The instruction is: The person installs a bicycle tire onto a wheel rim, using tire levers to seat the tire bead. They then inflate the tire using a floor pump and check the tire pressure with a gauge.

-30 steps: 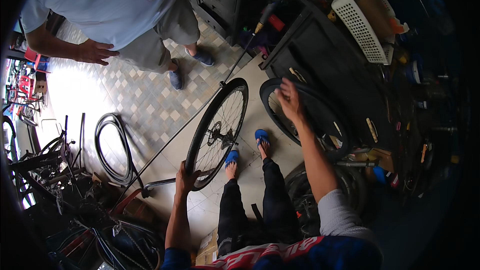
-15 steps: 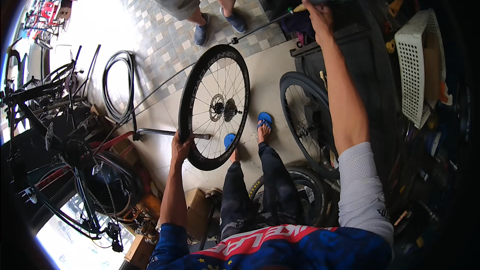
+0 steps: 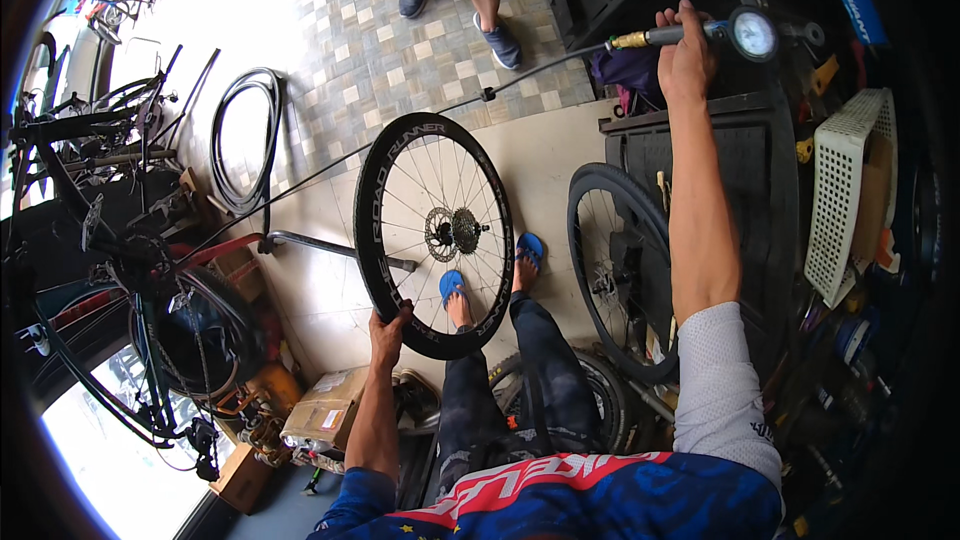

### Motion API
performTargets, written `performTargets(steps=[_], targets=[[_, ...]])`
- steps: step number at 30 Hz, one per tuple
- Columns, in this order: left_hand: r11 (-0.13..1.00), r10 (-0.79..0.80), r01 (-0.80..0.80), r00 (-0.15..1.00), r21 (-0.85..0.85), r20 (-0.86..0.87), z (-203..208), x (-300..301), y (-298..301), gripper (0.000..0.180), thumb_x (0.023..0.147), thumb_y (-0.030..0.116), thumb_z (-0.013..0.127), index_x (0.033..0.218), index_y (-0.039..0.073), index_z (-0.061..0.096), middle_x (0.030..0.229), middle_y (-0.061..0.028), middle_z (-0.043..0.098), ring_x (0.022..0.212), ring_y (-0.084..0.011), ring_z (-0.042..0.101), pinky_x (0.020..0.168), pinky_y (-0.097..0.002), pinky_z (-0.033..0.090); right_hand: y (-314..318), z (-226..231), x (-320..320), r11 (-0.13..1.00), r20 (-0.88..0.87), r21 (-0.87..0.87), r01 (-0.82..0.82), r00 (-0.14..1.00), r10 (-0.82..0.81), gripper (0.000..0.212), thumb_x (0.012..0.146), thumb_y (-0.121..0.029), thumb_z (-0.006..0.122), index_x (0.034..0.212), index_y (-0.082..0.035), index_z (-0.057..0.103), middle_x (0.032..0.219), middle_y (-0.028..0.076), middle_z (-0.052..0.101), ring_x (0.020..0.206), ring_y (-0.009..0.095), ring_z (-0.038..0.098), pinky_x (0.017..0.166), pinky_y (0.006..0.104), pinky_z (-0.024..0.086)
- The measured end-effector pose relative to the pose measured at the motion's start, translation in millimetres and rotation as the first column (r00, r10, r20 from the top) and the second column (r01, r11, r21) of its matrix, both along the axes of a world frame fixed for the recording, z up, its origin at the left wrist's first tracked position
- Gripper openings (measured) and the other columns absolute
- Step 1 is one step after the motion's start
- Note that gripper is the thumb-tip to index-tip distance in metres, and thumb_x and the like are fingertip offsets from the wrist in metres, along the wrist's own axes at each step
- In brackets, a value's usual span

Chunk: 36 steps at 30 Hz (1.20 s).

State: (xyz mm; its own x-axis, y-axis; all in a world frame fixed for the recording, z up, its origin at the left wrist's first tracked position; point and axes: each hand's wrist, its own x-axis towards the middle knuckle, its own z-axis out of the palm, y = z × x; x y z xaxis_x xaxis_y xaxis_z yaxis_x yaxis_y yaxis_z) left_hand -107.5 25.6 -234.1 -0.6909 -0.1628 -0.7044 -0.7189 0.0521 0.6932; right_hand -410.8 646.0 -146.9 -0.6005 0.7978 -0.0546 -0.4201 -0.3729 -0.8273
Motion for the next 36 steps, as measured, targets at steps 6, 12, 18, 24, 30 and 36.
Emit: performTargets(steps=[6, 12, 18, 24, 30, 36], targets=[[0.993, 0.115, -0.113, 0.992, -0.031, 0.051, 0, 27, 6, 0.025, 0.093, 0.005, 0.078, 0.116, 0.003, 0.068, 0.101, -0.0079, 0.078, 0.086, -0.0152, 0.071, 0.076, -0.0306, 0.056, -31, 59, -7, 0.928, -0.219, 0.247, -0.280, 0.916, 0.335, 0.024, 0.096, -0.004, 0.079, 0.108, -0.011, 0.059, 0.095, 0.007, 0.069, 0.090, 0.019, 0.071, 0.099, 0.0430, 0.059], [0.988, -0.022, 0.021, 1.000, -0.154, -0.005, 30, -20, 28, 0.022, 0.086, 0.014, 0.078, 0.100, 0.002, 0.066, 0.082, -0.0072, 0.072, 0.072, -0.0170, 0.068, 0.068, -0.0318, 0.054, -72, 126, 39, 0.372, 0.279, 0.649, -0.663, 0.663, 0.694, 0.051, 0.099, -0.012, 0.068, 0.146, -0.004, 0.051, 0.087, 0.002, 0.059, 0.085, 0.012, 0.060, 0.089, 0.0332, 0.053], [0.929, -0.171, 0.166, 0.985, -0.332, 0.014, 32, -106, 12, 0.016, 0.081, 0.010, 0.073, 0.092, -0.001, 0.067, 0.073, -0.0093, 0.070, 0.063, -0.0186, 0.068, 0.060, -0.0356, 0.055, -124, 73, 119, 0.030, 0.512, 0.745, -0.666, 0.600, 0.615, 0.062, 0.086, -0.006, 0.076, 0.145, -0.006, 0.055, 0.120, 0.008, 0.066, 0.103, 0.018, 0.065, 0.093, 0.0367, 0.054], [0.917, -0.216, 0.195, 0.976, -0.347, -0.022, 30, -136, -29, 0.018, 0.087, 0.011, 0.071, 0.095, -0.005, 0.065, 0.074, -0.0107, 0.070, 0.062, -0.0176, 0.066, 0.061, -0.0335, 0.055, -189, -4, 223, 0.079, 0.719, 0.407, -0.910, 0.372, 0.587, 0.060, 0.076, -0.006, 0.086, 0.129, -0.005, 0.059, 0.129, 0.015, 0.067, 0.124, 0.032, 0.067, 0.105, 0.0386, 0.052], [0.972, 0.031, -0.022, 0.999, -0.235, 0.036, 14, -129, -100, 0.030, 0.098, 0.028, 0.076, 0.101, 0.000, 0.068, 0.083, -0.0133, 0.074, 0.066, -0.0174, 0.070, 0.062, -0.0309, 0.057, -241, -31, 303, -0.249, 0.926, -0.058, -0.967, -0.145, 0.350, 0.061, 0.074, -0.010, 0.081, 0.130, -0.018, 0.060, 0.125, 0.015, 0.070, 0.113, 0.042, 0.070, 0.097, 0.0509, 0.056], [0.967, 0.100, -0.071, 0.989, -0.243, 0.108, -15, -102, -180, 0.079, 0.100, 0.074, 0.058, 0.124, 0.000, 0.071, 0.097, -0.0125, 0.078, 0.084, -0.0218, 0.075, 0.077, -0.0371, 0.060, -293, -50, 370, -0.456, 0.905, -0.293, -0.840, -0.397, 0.150, 0.058, 0.079, -0.024, 0.079, 0.133, -0.014, 0.057, 0.121, 0.018, 0.067, 0.112, 0.046, 0.068, 0.095, 0.0571, 0.054]])
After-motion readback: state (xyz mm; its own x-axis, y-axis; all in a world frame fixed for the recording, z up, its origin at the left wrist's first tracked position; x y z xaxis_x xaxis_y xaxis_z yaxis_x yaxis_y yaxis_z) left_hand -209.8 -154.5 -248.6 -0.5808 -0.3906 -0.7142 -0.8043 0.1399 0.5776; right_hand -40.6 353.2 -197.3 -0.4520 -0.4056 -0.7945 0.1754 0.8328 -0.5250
